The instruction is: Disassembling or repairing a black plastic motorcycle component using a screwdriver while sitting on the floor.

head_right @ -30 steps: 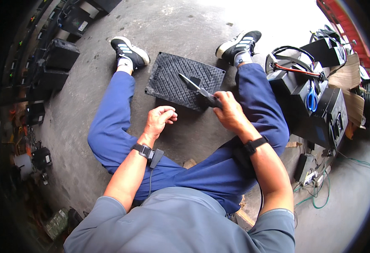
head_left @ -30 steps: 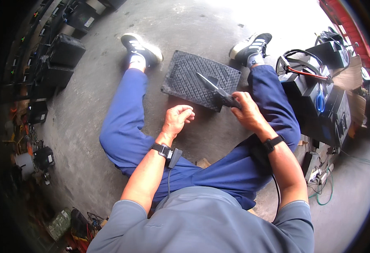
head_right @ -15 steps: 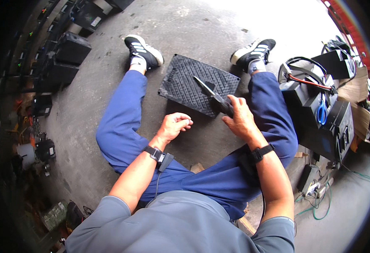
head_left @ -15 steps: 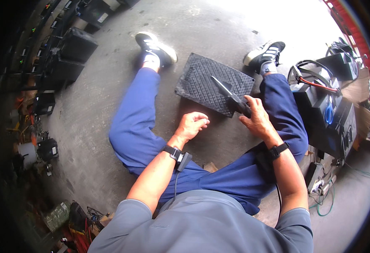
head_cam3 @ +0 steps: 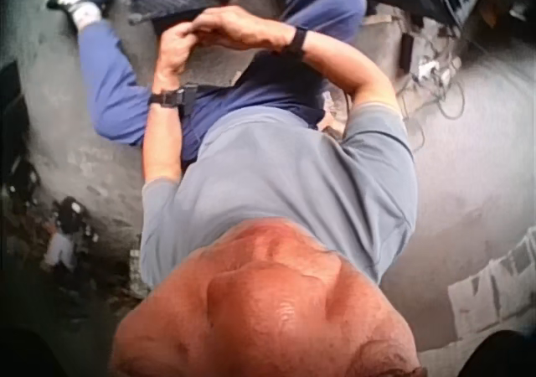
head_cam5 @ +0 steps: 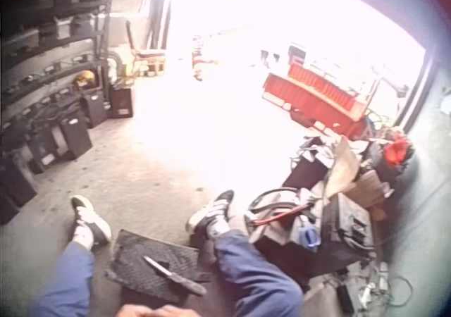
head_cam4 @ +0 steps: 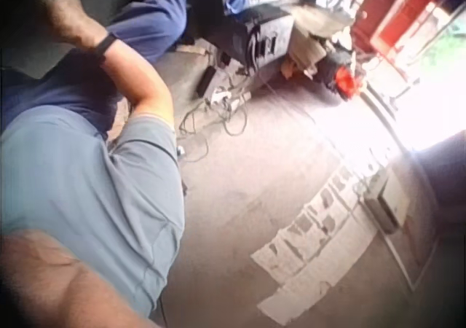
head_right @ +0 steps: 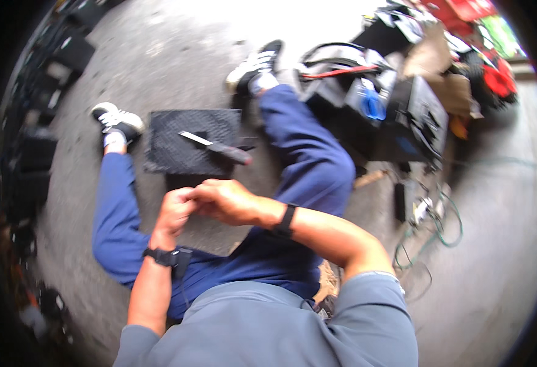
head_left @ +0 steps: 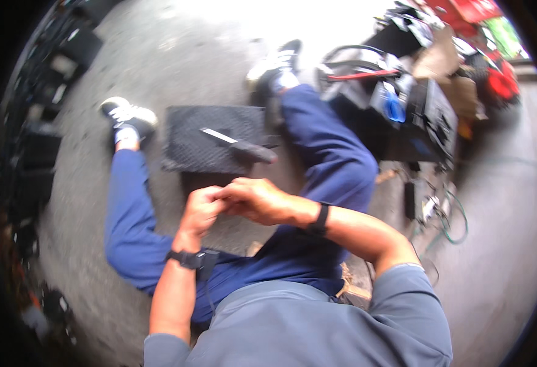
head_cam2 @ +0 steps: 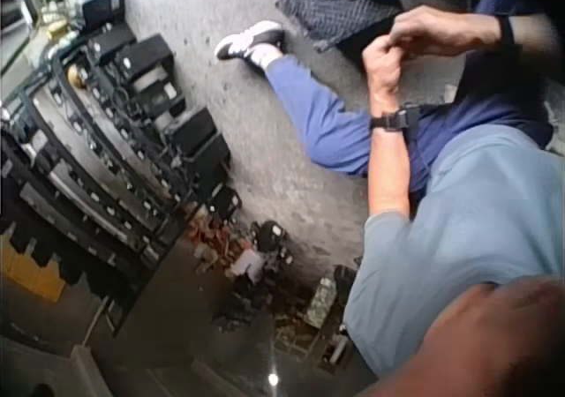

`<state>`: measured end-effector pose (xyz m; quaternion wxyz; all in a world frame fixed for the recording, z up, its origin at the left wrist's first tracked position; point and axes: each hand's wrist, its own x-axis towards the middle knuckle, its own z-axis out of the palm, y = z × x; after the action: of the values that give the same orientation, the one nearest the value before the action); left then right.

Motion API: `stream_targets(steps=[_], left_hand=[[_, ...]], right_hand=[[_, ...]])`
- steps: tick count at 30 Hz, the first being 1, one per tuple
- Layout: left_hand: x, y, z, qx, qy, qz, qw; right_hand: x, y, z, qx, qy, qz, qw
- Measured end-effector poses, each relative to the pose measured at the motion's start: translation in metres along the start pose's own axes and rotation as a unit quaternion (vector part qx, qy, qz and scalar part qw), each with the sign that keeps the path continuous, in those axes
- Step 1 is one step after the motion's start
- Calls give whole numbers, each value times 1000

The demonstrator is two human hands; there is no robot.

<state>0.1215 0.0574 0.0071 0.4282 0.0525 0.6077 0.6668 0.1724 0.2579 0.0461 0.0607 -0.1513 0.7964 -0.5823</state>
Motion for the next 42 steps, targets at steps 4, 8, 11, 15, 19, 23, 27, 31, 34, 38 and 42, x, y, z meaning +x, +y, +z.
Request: stream_targets(steps=[4, 8, 11, 15, 19, 23, 27, 31, 34, 38, 42], left_hand=[[-5, 10, 3, -112, -53, -27, 992], [-1, 22, 14, -158, -86, -18, 984], [6, 35, 30, -163, -103, -15, 981], [12, 42, 46, -96, -85, -12, 992], [-3, 20, 10, 6, 12, -58, 998], [5, -34, 3, 95, 13, -115, 989], [-10, -67, 6, 132, 40, -183, 973], [-13, -68, 12, 179, 48, -193, 964], [-7, -74, 8, 175, 77, -188, 963], [-9, -84, -1, 162, 84, -169, 969], [-2, -99, -11, 269, 65, -149, 949]], right_hand=[[-8, -6, -5, 45, 40, -8, 998], [-17, -14, -15, 68, 77, -2, 995], [-21, -20, -34, 32, 114, -51, 992], [-43, -38, -99, -49, 217, -5, 975], [-86, -48, -220, -252, 408, 86, 873], [-201, -9, -362, -418, 485, 153, 752], [-238, 12, -400, -422, 490, 311, 696], [-243, 17, -408, -454, 448, 349, 687], [-248, 19, -415, -503, 461, 323, 656], [-223, 7, -404, -511, 461, 223, 690], [-137, -58, -309, -338, 408, 152, 835]])
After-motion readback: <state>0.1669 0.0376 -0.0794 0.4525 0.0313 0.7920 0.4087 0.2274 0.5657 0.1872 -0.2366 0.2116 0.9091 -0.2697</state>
